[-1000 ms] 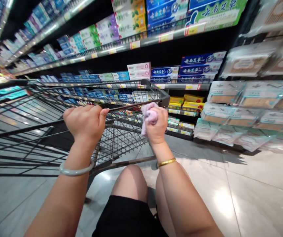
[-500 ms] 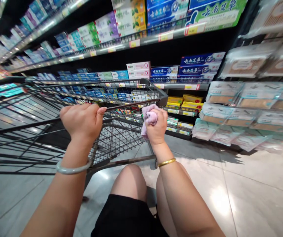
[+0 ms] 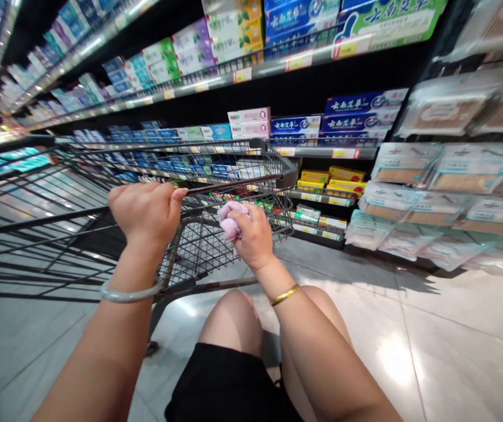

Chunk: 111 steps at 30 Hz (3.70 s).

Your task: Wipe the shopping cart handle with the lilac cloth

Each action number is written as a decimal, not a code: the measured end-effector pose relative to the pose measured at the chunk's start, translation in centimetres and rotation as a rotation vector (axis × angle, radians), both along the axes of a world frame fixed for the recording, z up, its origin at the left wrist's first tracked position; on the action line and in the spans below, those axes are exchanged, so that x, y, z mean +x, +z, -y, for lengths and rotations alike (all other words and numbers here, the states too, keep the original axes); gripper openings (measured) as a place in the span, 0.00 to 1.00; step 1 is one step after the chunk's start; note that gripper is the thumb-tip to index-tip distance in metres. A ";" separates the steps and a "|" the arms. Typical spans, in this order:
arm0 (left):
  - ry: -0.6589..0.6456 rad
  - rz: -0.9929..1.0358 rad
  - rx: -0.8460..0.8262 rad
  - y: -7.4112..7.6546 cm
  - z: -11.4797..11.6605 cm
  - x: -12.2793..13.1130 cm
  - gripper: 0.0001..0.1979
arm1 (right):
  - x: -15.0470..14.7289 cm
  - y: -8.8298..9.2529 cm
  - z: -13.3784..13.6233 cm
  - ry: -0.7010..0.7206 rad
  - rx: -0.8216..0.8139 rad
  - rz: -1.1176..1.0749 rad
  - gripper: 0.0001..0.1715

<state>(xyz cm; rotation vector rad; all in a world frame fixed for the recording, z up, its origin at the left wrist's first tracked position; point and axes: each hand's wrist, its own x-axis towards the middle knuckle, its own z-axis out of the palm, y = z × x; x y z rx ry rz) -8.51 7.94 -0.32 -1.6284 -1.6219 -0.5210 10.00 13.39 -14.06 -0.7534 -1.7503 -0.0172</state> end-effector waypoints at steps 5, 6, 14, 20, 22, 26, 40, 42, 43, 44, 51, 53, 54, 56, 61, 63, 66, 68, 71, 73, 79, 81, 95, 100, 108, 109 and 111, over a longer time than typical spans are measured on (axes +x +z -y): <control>-0.007 0.028 -0.002 -0.1 -0.1 0.0 0.27 | -3.5 -1.5 2.5 0.063 -0.032 0.249 0.17; -0.004 0.025 -0.001 -0.1 -0.1 0.0 0.27 | -4.4 -1.8 3.2 0.101 -0.008 0.327 0.16; 0.017 0.000 -0.009 -0.1 0.0 0.0 0.28 | -5.6 -1.3 3.9 0.095 0.077 0.349 0.16; 0.015 -0.021 0.007 -0.1 0.1 0.0 0.27 | -6.6 -3.6 4.2 0.208 0.113 0.576 0.13; 0.016 -0.023 0.007 -0.1 0.1 0.0 0.27 | -6.5 -3.8 4.3 0.233 0.129 0.609 0.13; 0.018 -0.008 -0.006 -0.1 0.2 0.0 0.28 | -4.8 -2.4 3.5 0.127 0.090 0.473 0.13; -0.008 0.002 0.003 -0.1 0.3 -0.2 0.27 | -2.0 -0.2 2.8 0.012 0.055 0.377 0.15; -0.015 -0.005 0.014 -0.2 0.3 -0.3 0.27 | -1.6 0.4 2.7 -0.023 0.015 0.343 0.15; -0.017 -0.010 0.019 -0.2 0.2 -0.3 0.27 | -1.6 0.5 2.7 -0.019 0.000 0.357 0.15; -0.017 -0.013 0.023 -0.2 0.2 -0.3 0.27 | -1.7 0.5 2.8 -0.001 -0.006 0.385 0.15; 0.019 -0.027 0.003 -0.1 0.3 -0.2 0.27 | -0.4 1.1 1.8 -0.048 0.088 0.185 0.15; 0.027 -0.033 0.003 -0.1 0.4 -0.1 0.27 | 0.5 1.5 1.1 -0.118 0.106 0.018 0.14; 0.030 -0.033 0.003 -0.1 0.4 -0.1 0.27 | 0.7 1.7 0.9 -0.147 0.106 -0.049 0.14; 0.034 -0.032 0.005 -0.1 0.5 -0.1 0.27 | 0.4 2.0 1.1 -0.160 0.096 -0.102 0.13; 0.041 -0.033 0.016 -0.1 0.5 -0.1 0.27 | -1.7 3.0 2.3 0.029 0.094 0.088 0.15; 0.043 -0.035 0.017 -0.1 0.5 -0.1 0.27 | -1.5 3.8 1.9 0.017 0.105 -0.004 0.14; 0.041 -0.044 0.016 -0.1 0.5 0.0 0.27 | -0.1 5.0 0.4 -0.128 0.133 -0.292 0.13; 0.041 -0.047 0.025 -0.2 0.6 0.0 0.27 | 0.2 5.5 -0.1 -0.231 0.153 -0.391 0.15; 0.041 -0.050 0.048 -0.2 0.6 -0.2 0.26 | -1.7 5.7 0.9 -0.274 0.175 -0.345 0.22; 0.035 -0.057 0.057 -0.2 0.5 -0.2 0.25 | -3.8 5.8 2.2 -0.204 0.199 -0.261 0.25; 0.014 -0.085 0.068 -0.2 0.8 -0.4 0.24 | -4.0 7.1 1.9 -0.193 0.297 -0.210 0.18; 0.011 -0.079 0.080 -0.2 1.0 -0.4 0.25 | -2.2 7.6 0.6 -0.323 0.325 -0.306 0.16; -0.001 -0.076 0.147 -0.2 1.9 -0.5 0.25 | -0.8 8.3 0.8 -0.316 0.252 -0.224 0.13; -0.008 -0.082 0.186 -0.4 1.7 -0.5 0.24 | -1.1 8.3 1.5 -0.288 0.252 -0.226 0.14; -0.006 -0.069 0.186 -0.3 1.7 -0.4 0.24 | 0.6 8.2 0.6 -0.231 0.246 -0.234 0.12; -0.003 -0.064 0.193 -0.4 1.6 -0.4 0.24 | 1.1 8.1 0.3 -0.270 0.228 -0.297 0.11; 0.003 -0.055 0.210 -0.5 1.5 -0.3 0.24 | 1.1 8.1 0.4 -0.294 0.206 -0.350 0.10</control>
